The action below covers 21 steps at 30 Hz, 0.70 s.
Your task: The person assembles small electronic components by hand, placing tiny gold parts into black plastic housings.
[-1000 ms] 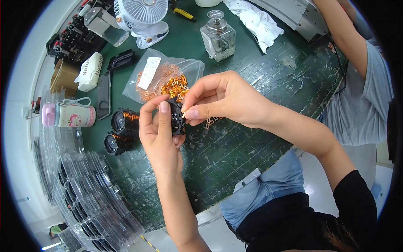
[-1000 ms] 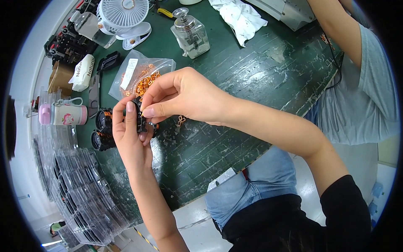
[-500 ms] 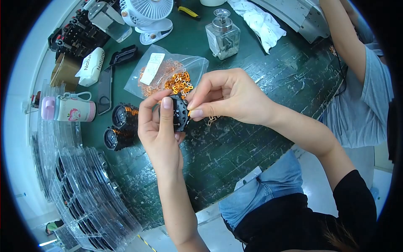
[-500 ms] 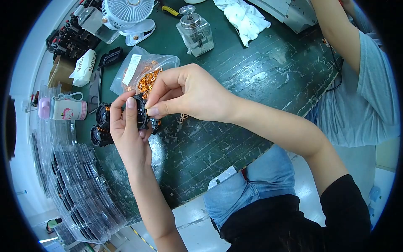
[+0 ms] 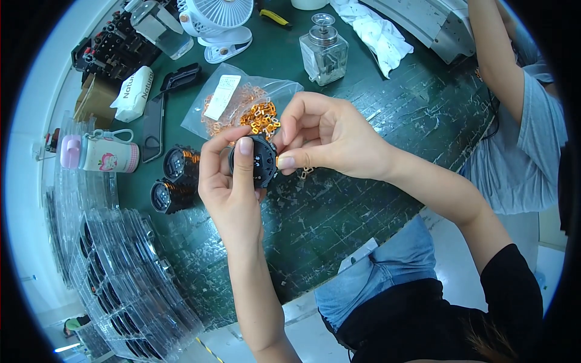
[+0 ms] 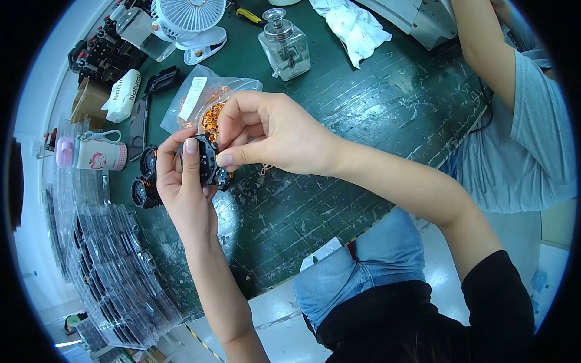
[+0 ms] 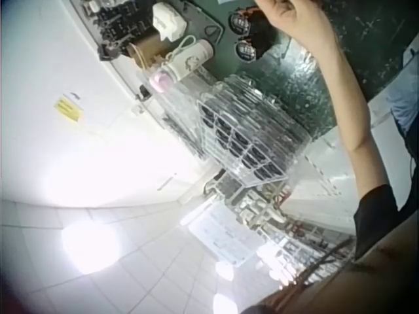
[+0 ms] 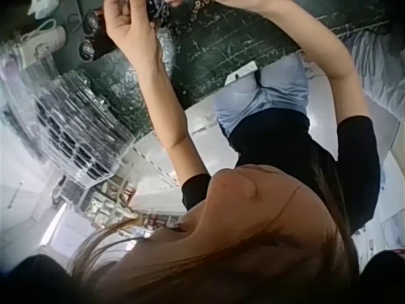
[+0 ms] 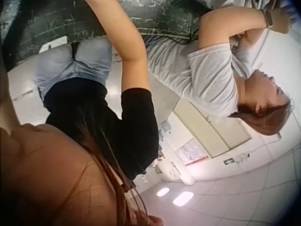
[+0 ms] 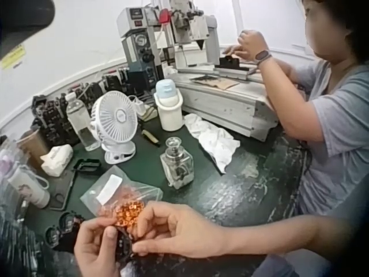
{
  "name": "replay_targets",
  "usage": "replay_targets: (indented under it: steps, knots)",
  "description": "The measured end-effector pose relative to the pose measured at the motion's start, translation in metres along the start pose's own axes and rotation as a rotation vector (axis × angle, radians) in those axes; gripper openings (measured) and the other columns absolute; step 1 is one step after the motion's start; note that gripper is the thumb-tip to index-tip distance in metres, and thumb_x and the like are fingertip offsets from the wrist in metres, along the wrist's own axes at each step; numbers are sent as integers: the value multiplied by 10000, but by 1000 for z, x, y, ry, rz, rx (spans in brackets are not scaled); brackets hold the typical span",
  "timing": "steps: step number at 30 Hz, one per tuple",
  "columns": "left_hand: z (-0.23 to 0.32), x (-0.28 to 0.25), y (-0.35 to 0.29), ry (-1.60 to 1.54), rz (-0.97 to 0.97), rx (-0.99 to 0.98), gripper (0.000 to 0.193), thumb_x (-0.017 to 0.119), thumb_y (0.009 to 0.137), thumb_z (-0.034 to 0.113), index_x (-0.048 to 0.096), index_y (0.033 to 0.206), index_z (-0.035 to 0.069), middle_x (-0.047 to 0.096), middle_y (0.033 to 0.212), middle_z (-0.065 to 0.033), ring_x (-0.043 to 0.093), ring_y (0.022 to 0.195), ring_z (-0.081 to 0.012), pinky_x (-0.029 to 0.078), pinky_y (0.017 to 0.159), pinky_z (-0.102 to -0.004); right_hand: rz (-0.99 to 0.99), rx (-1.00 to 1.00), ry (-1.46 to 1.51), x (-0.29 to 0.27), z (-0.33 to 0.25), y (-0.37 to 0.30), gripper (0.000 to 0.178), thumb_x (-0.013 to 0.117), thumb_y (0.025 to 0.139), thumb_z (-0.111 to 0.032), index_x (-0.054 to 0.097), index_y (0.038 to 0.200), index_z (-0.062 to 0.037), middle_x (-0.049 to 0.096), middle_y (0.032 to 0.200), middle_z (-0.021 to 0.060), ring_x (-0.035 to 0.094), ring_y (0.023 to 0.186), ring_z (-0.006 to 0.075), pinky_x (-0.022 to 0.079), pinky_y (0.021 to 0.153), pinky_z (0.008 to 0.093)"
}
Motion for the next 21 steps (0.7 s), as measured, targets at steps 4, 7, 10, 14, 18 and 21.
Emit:
replay_targets:
  steps: [4, 7, 10, 14, 18, 21]
  knots:
    - [0, 0, 0, 44, -25, 53, 154, 596, 943, 172, 580, 1063, 76, 620, 775, 20, 446, 539, 16, 269, 419, -152, -39, -5, 19, -4, 5, 3, 322, 737, 784, 0, 486, 978, -54, 631, 915, 53, 657, 811, 109, 525, 720, 225]
    - [0, -1, 1, 133, -31, 91, 139, 588, 948, 165, 577, 1052, 74, 614, 771, 22, 446, 545, 17, 270, 426, -151, -55, 7, 18, -5, 6, 3, 335, 746, 775, -3, 491, 987, -53, 631, 915, 54, 658, 818, 109, 526, 731, 233]
    - [-1, -2, 1, 139, -48, 81, 124, 578, 953, 156, 576, 1046, 74, 614, 775, 20, 444, 547, 15, 272, 429, -150, -39, 51, 24, -4, 2, 3, 363, 755, 767, -11, 500, 1022, -53, 629, 913, 51, 653, 810, 109, 523, 749, 238]
    - [1, 1, 0, 76, -81, 3, 148, 576, 955, 173, 563, 1063, 72, 601, 778, 20, 441, 557, 16, 272, 429, -152, 2, 40, -28, -6, 4, 5, 391, 767, 757, -24, 517, 1056, -47, 627, 902, 47, 640, 788, 101, 519, 763, 242]
    - [0, -2, 6, -43, -93, -154, 261, 654, 903, 210, 540, 1096, 77, 585, 841, 15, 460, 604, 6, 287, 437, -152, 45, 65, -49, -3, 6, 5, 333, 751, 791, -68, 543, 1048, -33, 629, 876, 43, 625, 759, 102, 516, 746, 244]
    - [-5, -13, 8, 17, -50, -75, 377, 748, 817, 212, 540, 1101, 77, 574, 915, -3, 462, 631, -7, 305, 447, -151, 65, 118, 16, 0, 8, 6, 235, 688, 867, -130, 554, 1026, -20, 632, 849, 46, 621, 752, 103, 513, 702, 242]
Point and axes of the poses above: each hand's wrist, its own y-axis towards the middle knuckle, its own x-axis out of the palm, z = x × y, the point moved 1 cm from there along y, towards the middle knuckle
